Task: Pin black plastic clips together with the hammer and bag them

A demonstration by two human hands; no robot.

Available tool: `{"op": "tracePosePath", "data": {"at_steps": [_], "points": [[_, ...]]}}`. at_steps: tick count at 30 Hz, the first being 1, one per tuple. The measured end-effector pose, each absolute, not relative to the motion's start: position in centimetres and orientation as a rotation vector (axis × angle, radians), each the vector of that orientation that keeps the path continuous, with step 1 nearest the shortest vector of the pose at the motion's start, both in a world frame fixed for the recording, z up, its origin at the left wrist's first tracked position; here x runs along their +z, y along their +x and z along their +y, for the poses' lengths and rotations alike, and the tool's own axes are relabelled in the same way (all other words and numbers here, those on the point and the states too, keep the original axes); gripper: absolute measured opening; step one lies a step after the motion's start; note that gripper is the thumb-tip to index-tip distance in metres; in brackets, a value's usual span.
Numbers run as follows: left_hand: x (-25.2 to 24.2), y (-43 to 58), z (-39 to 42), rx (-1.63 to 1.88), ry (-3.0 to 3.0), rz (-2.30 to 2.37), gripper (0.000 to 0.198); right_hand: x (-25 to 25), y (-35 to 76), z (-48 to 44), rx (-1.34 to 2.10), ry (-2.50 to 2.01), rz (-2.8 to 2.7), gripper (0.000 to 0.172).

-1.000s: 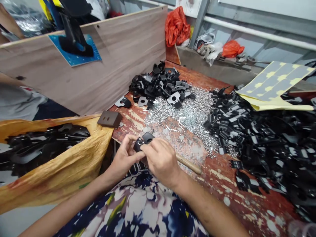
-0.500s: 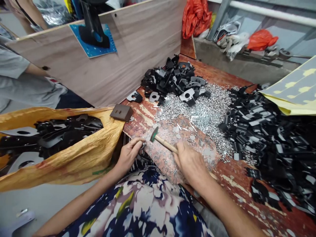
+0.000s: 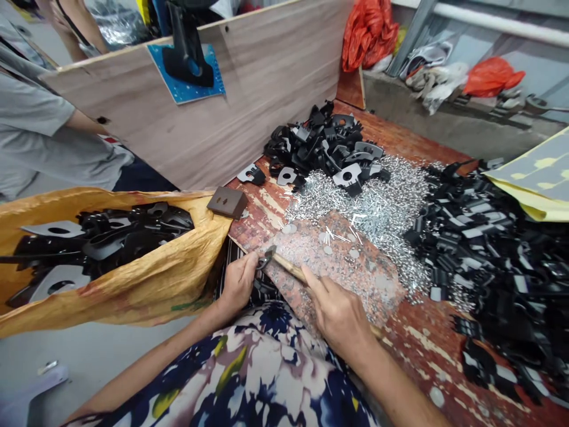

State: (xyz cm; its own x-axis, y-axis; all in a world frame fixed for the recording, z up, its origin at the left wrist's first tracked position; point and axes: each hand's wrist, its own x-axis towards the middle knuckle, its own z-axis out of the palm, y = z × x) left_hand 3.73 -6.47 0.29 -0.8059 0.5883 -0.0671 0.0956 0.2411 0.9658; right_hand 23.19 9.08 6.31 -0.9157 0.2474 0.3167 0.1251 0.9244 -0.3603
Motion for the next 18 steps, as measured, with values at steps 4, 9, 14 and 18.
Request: {"op": "tracePosePath", "data": {"at_steps": [4,9,14,18], "points": [[0.5,3.7,-6.6,1.594,0.631,2.051,0.036,6.8,24.0,9.3,0.559,-0.391,-2.619,0.060],[2.6,3.3,-7.2,1.713,0.546,2.007,0.032,5.3,23.4,9.0,0.297,-0.559,-2.741,0.037],[5.6,3.5,-6.1,1.722,0.468,1.860,0.039,7.2,22.1,8.6,0.323,-0.524,-2.653,0.033],[6.3,5.0,-3.9,1.551,0.484,1.565,0.042,9.1,21.6,7.6,0.933,-0.322,-2.719,0.037]]}}
